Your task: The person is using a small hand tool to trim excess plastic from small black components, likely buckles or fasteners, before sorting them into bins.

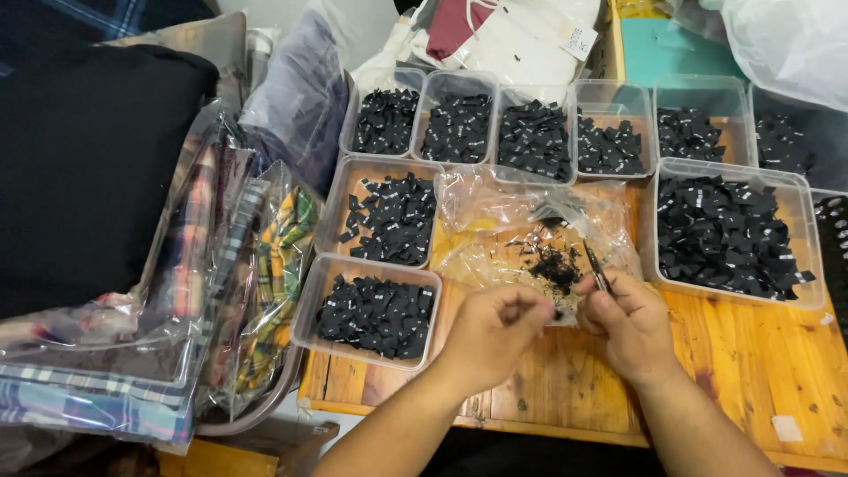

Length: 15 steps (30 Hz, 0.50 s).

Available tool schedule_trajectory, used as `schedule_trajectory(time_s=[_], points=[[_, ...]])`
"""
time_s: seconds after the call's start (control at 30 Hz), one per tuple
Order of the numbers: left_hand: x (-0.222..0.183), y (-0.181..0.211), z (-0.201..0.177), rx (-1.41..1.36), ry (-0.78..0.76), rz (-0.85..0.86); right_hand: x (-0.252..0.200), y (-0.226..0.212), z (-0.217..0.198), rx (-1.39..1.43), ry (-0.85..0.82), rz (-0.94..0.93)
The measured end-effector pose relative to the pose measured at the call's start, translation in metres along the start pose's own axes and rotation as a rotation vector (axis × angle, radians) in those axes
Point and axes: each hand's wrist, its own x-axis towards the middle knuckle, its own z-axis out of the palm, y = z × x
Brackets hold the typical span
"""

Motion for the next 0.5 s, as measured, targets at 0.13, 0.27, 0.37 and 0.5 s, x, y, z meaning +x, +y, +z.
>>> schedule_trajectory(time_s=[0.13,0.27,0.37,0.5], points=[[0.012,-0.031,0.001,-0.442,0.054,0.067,0.0,-0.014,0.003,-0.407,0.03,0.041],[0.013,-0.033,0.005,-0.525,0.059,0.038,-0.001,-0.012,0.003,-0.428,0.013,0.009],[0.012,-0.031,0.007,-0.506,0.062,0.023,-0.002,-0.01,0.004,-0.318,-0.009,0.003],[0.013,-0.031,0.01,-0.44,0.073,0.054,0.0,-0.012,0.008,-0.425,0.029,-0.019]])
